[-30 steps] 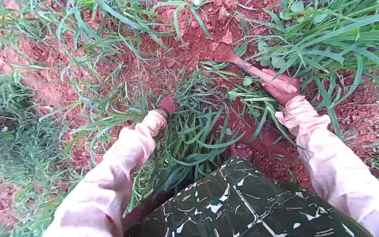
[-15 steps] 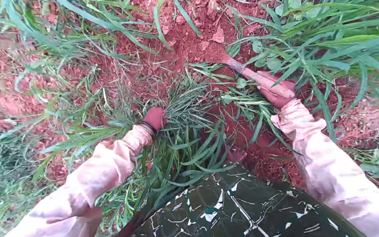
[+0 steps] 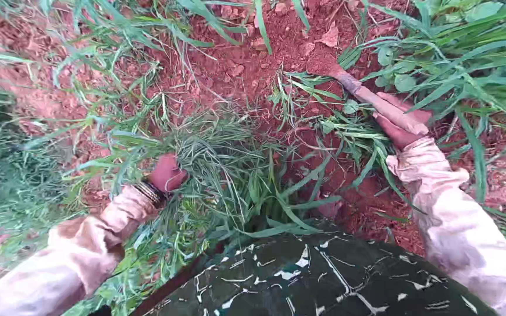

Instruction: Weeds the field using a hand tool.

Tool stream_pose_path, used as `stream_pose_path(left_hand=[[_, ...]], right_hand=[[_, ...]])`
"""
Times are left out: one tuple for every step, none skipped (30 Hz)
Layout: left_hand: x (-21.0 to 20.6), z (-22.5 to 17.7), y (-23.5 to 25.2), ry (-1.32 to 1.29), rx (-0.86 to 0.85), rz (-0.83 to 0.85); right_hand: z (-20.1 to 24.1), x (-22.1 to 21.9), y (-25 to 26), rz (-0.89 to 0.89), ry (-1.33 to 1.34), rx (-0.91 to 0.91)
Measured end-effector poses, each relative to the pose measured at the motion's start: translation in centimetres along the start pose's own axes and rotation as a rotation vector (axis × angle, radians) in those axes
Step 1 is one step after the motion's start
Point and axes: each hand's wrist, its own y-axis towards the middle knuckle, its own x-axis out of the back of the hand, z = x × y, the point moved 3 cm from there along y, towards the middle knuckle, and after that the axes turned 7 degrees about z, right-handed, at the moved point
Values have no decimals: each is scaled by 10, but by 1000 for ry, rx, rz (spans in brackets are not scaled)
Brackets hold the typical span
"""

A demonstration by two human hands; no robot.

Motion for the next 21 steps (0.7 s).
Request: stream_pose_path(left_hand=[[14,7,7,-55,102,-107],[23,3,9,-82,165,-169],[25,-3,7,-97,162,-193],[25,-10,12,-139,107,-233],[26,-22,22,-201,25,-270],[25,-40,30,-259,-37,-282],[21,-56,39,-285,-71,-268],[17,-72,49,-268,-77,-248],[13,-90,60,-213,-40,-196],[9,-109,70,-122,38,-106],[5,-128,79,-1,111,-5],[-1,-142,87,131,169,93],[-8,-150,95,225,195,161],[-16,-155,102,269,206,206],[-23,-158,107,292,210,237],[-30,-161,112,310,209,257],[-34,-162,114,330,212,274],[-37,-164,115,344,213,287],[-39,-167,115,356,198,303],[-40,-171,115,365,177,323],[-39,-170,115,370,155,340]], right_hand=[[-1,3,5,-22,-29,0],[-1,2,3,-27,-59,2],[2,-1,-7,-1,-68,-2],[5,-1,-9,21,-69,-2],[7,2,-1,25,-70,19],[8,3,1,29,-65,31],[9,2,0,34,-53,31],[11,2,0,37,-48,24],[11,2,-1,32,-58,17],[11,3,-1,28,-65,9],[10,3,-1,29,-71,7],[8,2,-1,27,-76,12],[8,3,0,26,-76,24],[8,4,0,19,-69,46],[9,5,-1,14,-60,56],[10,5,0,15,-54,56],[11,3,1,23,-53,54],[12,1,2,25,-52,51],[12,1,2,23,-63,43],[9,4,1,25,-85,32],[8,4,1,26,-101,23]])
